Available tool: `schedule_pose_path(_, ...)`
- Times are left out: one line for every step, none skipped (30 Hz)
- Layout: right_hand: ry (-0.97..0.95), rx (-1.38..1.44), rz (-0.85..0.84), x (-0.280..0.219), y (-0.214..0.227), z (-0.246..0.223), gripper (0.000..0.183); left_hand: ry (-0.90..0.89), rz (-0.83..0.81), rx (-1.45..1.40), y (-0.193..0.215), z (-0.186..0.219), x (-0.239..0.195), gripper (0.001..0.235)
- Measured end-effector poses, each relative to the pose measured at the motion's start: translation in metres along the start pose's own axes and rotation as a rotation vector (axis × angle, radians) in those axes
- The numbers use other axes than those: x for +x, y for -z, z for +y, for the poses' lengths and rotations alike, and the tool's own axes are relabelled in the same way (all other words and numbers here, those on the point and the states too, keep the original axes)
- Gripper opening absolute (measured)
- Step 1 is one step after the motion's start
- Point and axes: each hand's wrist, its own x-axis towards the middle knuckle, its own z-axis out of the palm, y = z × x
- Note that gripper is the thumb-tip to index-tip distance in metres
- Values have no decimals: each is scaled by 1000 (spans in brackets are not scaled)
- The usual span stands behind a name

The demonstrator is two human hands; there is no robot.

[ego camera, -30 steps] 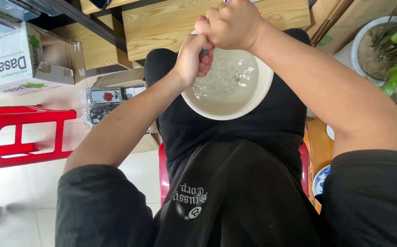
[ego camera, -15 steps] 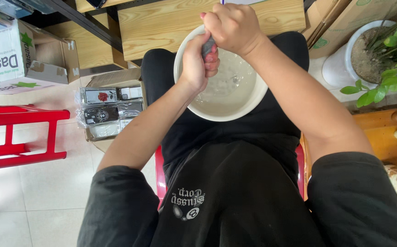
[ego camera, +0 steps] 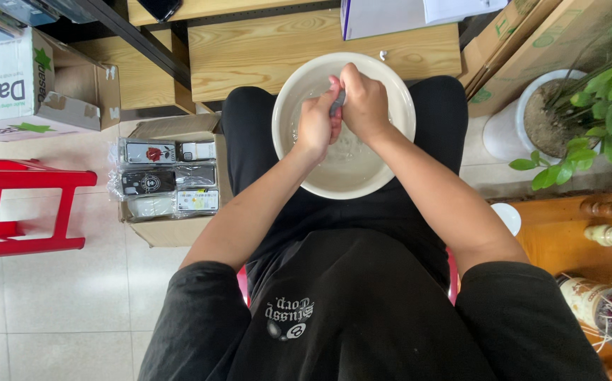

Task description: The person washes a gray cloth in a white bowl of water, wrings it out, and places it on a wooden table. The person then folds the cloth on the table.

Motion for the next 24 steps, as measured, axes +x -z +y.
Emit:
schedule_pose_path(9, -3, 3, -2, 6, -4, 33, -8, -2, -4, 7, -5, 10, 52)
schedule_pose_path(-15, 13, -24, -4, 12, -9, 31, -81, -4, 302, 14, -10, 19, 53)
schedule_pose_path(-33, 29, -49, -4, 17, -13, 30, -159, -1, 608, 21, -13, 31, 57)
schedule_pose_path(-20, 26, -43, -1, 24, -13, 30, -173, 1, 604, 26, -11, 37, 57)
schedule_pose_path(-121, 100, -168, -1, 30, -14, 39, -168, 22, 681, 32, -11, 42, 55)
schedule_pose_path(-222, 173, -294, 0, 37, -14, 55, -163, 45, 758, 39, -11, 48, 54)
schedule_pose_path(-215, 172, -295, 0, 40, -9, 55, -168, 49, 753, 46, -9, 50, 54)
schedule_pose_path(-210, 191, -305, 0, 43, -3, 52, -188, 22, 792, 53, -8, 52, 54)
schedule_pose_path(-206, 210, -314, 1, 46, 2, 49, -208, -5, 831, 61, -6, 54, 55)
schedule_pose_path(-198, 209, -315, 8, 54, 5, 49, -213, -1, 828, 62, -3, 54, 55)
schedule_pose_path(-281, 302, -385, 9, 62, 7, 38, -270, -61, 854, 64, -5, 50, 51)
schedule_pose_path(-364, 394, -454, 10, 71, 9, 29, -328, -123, 879, 65, -7, 47, 48)
schedule_pose_path(-356, 389, -449, 13, 72, 13, 29, -339, -123, 877, 63, 0, 37, 48)
schedule_pose_path(-431, 471, -460, 16, 74, 18, 12, -411, -202, 886, 61, 8, 28, 40)
schedule_pose_path(-514, 558, -476, 13, 75, 21, 8, -472, -282, 894, 60, 11, 14, 36)
schedule_pose_path(-514, 556, -476, 15, 75, 27, 8, -473, -282, 892, 60, 12, 13, 36)
schedule_pose_path(-501, 590, -440, 16, 74, 33, 8, -586, -336, 858, 60, 11, 12, 32)
schedule_pose_path(-488, 623, -404, 17, 73, 39, 9, -698, -388, 821, 59, 11, 10, 35)
schedule_pose_path(-484, 622, -399, 25, 82, 27, 9, -705, -389, 823, 56, 19, 9, 35)
schedule_pose_path(-458, 639, -354, 33, 91, 15, 14, -837, -366, 823, 52, 26, 9, 30)
schedule_pose_path(-440, 659, -318, 36, 99, 1, 18, -955, -338, 817, 51, 29, 5, 24)
schedule_pose_path(-444, 660, -323, 45, 115, -11, 18, -950, -336, 816, 48, 39, -2, 24)
schedule_pose_path(-357, 599, -349, 58, 130, -22, 15, -982, -339, 817, 45, 53, -6, 16)
schedule_pose_path(-270, 537, -375, 70, 146, -34, 13, -1013, -342, 819, 42, 67, -10, 8)
